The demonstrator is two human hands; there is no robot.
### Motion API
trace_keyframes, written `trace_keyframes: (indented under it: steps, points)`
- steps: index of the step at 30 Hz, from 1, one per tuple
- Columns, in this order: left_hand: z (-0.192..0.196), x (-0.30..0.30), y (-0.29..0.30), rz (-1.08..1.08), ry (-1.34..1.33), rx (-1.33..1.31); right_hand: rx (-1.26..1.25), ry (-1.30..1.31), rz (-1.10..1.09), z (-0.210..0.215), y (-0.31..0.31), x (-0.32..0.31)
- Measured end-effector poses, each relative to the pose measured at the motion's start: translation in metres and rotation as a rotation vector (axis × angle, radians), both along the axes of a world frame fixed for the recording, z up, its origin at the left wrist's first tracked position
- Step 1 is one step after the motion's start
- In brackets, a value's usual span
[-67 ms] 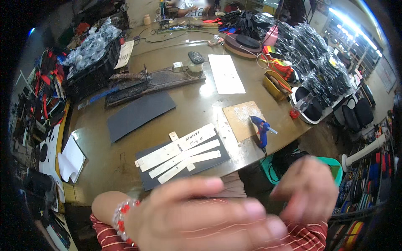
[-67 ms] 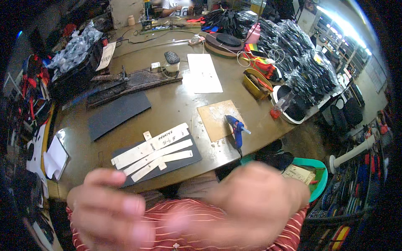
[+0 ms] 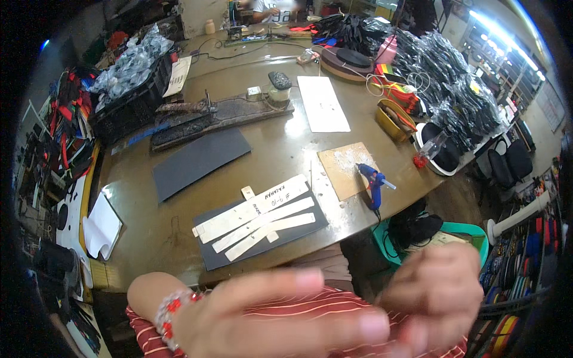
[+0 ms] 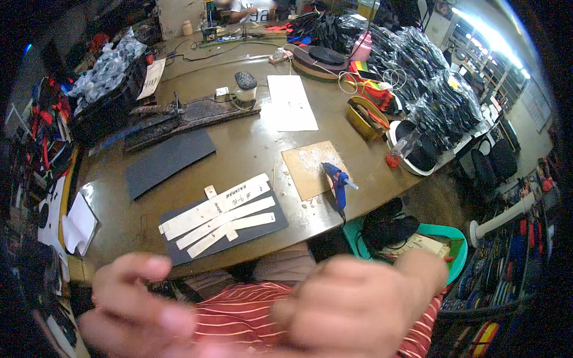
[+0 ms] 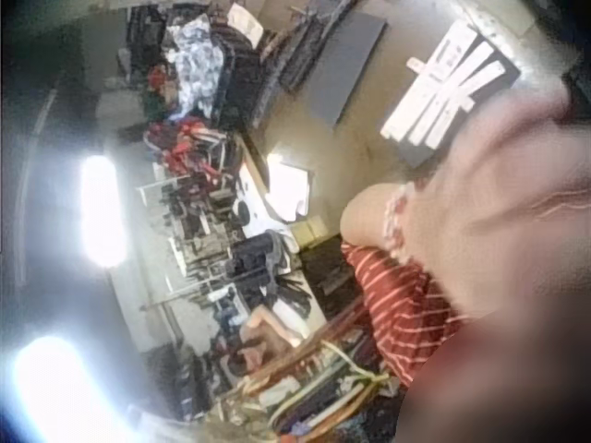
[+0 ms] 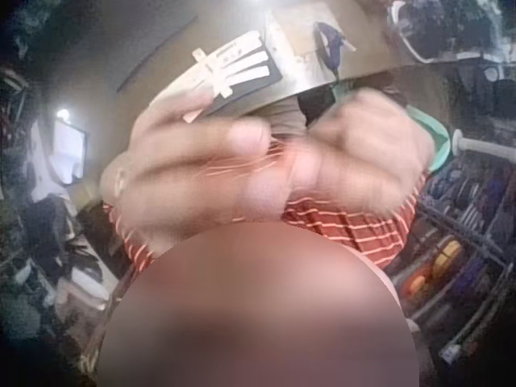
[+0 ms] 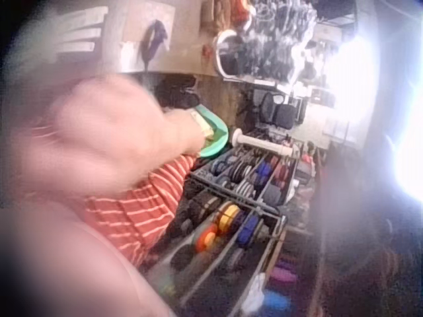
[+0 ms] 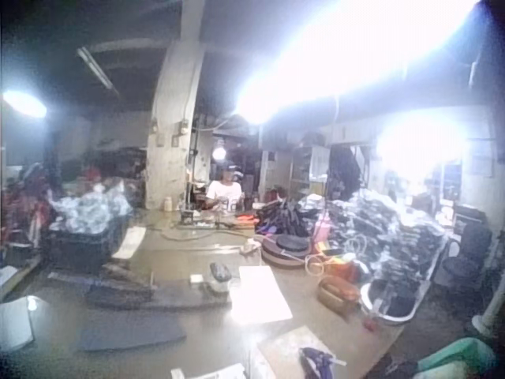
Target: The person cuts a dark gray sheet with red-handled scissors, then places paper templates on the sheet and traces their outlines with a pencil. The person then flips the sheet and continues tracing on the other side.
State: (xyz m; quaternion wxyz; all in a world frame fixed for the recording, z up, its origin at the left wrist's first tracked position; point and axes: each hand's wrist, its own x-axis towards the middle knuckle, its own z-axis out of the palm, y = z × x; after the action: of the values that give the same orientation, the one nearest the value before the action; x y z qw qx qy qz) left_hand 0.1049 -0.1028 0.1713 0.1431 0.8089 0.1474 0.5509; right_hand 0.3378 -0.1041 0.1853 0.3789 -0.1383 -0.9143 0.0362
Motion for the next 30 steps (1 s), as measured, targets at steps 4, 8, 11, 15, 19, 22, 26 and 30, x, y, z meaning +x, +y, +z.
trace_keyframes:
  steps: [4,8,11,15,19,22,26,30]
  points:
    - [0.014,-0.001,-0.022,0.004,-0.079,-0.204,-0.115,-0.399,0.059,0.058,-0.016,-0.023]
    - [0.019,-0.038,0.0,-0.383,0.14,-0.156,-0.16,-0.385,-0.029,0.066,-0.025,-0.036]
    - [0.026,-0.043,-0.005,-0.398,0.15,-0.293,-0.109,-0.229,-0.037,0.059,-0.026,-0.032]
    - [0.027,-0.043,-0.012,-0.387,0.027,-0.291,-0.262,-0.027,-0.045,0.05,-0.038,-0.024]
    - [0.031,-0.075,-0.003,-0.599,0.119,-0.386,-0.18,0.112,-0.076,0.041,-0.054,-0.017]
    - [0.018,-0.093,0.019,-1.093,-0.078,-0.259,-0.161,0.085,0.328,0.048,-0.045,0.013]
    - [-0.026,-0.067,0.039,-1.106,-0.122,-0.352,-0.088,0.871,0.77,-0.02,-0.021,0.005]
    - [-0.091,-0.018,0.037,-0.773,0.123,-0.605,-0.05,0.858,0.433,-0.105,-0.014,-0.053]
